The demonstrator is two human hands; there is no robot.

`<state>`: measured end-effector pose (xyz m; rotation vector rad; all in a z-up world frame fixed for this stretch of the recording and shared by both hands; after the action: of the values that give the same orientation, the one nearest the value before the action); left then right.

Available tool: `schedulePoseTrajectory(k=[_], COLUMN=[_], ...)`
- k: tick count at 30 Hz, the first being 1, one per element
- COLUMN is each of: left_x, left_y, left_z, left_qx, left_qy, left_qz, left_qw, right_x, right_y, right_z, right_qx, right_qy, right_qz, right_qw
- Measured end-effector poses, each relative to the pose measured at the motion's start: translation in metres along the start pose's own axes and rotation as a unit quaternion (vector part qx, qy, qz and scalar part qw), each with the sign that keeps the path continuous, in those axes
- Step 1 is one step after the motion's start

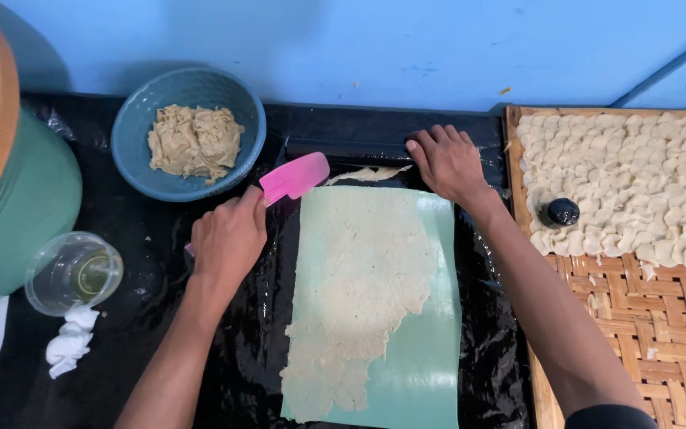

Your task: The recorder is rolling out dough on a plastic sheet and then using a spatula to transfer it or clean the surface in a production environment.

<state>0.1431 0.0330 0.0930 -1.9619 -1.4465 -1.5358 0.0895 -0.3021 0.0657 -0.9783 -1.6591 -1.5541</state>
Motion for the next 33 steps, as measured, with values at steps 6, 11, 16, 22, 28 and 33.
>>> schedulePoseTrajectory(k=[6, 11, 16, 22, 28, 33], left_x=[0.011, 0.018, 0.035, 0.031, 0.003, -0.028], left_y=[-0.001, -0.005, 0.004, 0.013, 0.019, 0.034], left_z=[-0.01, -0.019, -0.029, -0.011, 0.008, -0.001], left_qx=[-0.034, -0.106, -0.117, 0.005, 0.106, 0.08], left_qy=[0.088, 0.1, 0.105, 0.121, 0.056, 0.016], left_qz=[-0.019, -0.04, 0.01, 0.143, 0.146, 0.138], left_qw=[0.995, 0.989, 0.988, 0.982, 0.982, 0.987], right_x=[-0.008, -0.019, -0.02, -0.027, -0.033, -0.035], right_y=[-0.005, -0.008, -0.006, -0.006, 0.001, 0.008], right_z=[-0.002, -0.006, -0.008, -0.011, -0.018, -0.029], right_qx=[-0.001, -0.018, -0.023, -0.029, -0.034, -0.085], right_qy=[0.002, -0.006, 0.005, 0.002, 0.037, 0.072], right_qz=[0.038, 0.088, 0.1, 0.128, 0.136, 0.191], right_qw=[0.999, 0.996, 0.995, 0.991, 0.989, 0.975])
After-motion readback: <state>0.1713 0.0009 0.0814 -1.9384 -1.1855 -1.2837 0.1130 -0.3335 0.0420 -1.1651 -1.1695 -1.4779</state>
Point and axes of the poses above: each hand's wrist, its own y-axis towards the middle knuckle, its own x-axis out of the back of the hand, z = x × y, the point moved 7 cm from there along y, towards the middle knuckle, and after that the axes turned 10 degrees about -y, right-handed, at the moved point
